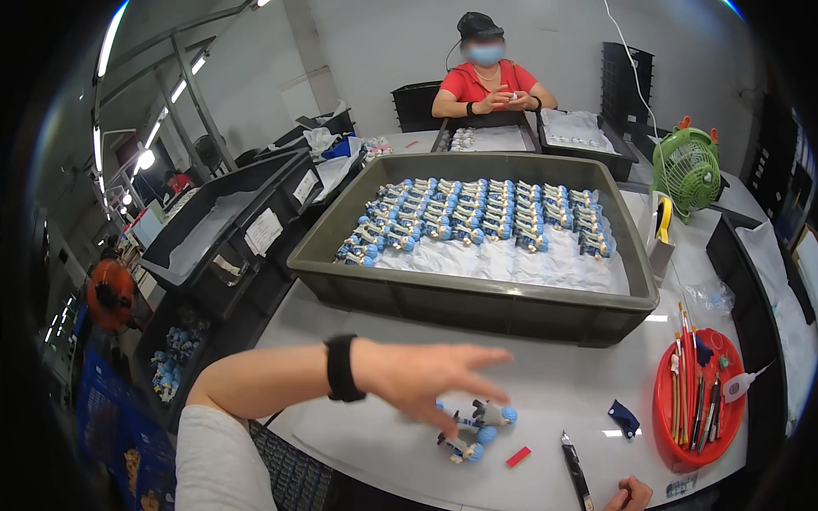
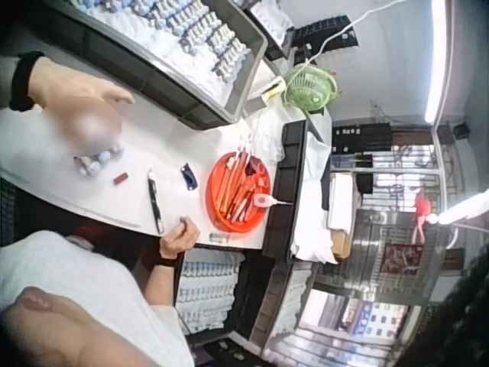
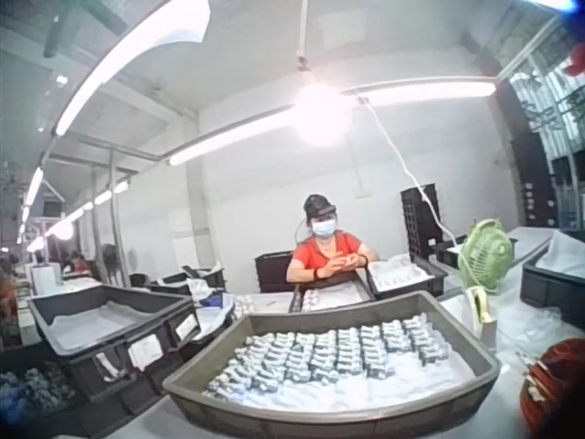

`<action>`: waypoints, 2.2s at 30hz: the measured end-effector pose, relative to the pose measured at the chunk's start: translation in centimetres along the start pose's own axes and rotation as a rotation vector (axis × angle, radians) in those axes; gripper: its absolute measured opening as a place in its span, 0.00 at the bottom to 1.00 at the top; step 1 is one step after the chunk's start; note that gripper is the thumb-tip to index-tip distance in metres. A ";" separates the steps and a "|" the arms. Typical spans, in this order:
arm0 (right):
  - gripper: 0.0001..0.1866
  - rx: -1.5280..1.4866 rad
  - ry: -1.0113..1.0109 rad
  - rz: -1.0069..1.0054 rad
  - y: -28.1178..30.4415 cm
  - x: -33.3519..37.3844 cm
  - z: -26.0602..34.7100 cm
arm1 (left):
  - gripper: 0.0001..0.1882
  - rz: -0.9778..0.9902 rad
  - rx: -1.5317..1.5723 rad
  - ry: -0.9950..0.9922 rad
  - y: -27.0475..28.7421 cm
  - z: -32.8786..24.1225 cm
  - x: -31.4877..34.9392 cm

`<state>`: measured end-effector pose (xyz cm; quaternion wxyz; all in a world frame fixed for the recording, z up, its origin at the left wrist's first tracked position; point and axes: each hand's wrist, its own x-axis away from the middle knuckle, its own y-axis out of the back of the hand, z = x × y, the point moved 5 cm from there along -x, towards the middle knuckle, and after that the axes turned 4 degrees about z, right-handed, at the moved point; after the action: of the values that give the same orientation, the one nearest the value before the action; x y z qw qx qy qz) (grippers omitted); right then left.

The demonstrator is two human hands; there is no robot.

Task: The person assembles small blue and white figurines by hand, picking them from a tray and placing them into a storage bin. The person repeatedly handles the figurines, aligns parts, and places them into rows within the bin.

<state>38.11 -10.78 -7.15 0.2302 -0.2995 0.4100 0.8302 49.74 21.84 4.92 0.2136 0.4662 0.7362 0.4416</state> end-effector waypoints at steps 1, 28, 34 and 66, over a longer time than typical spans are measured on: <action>0.09 0.003 -0.016 0.000 0.1 0.1 -0.2 | 0.31 -0.082 0.100 0.006 3.3 1.0 0.5; 0.12 0.043 -0.078 0.036 -0.3 0.4 -0.6 | 0.69 0.293 -0.110 1.172 8.6 28.3 15.8; 0.12 0.030 -0.051 0.022 -0.4 0.0 -0.3 | 0.69 0.270 -0.107 1.169 9.0 27.2 15.4; 0.13 0.017 0.028 0.038 -0.3 -0.3 -0.1 | 0.50 0.276 -0.220 1.019 8.5 26.0 12.9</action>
<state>38.53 -10.70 -7.11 0.2113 -0.3015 0.4258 0.8265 66.79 46.33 -0.07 -0.1830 0.2602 0.6281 0.7102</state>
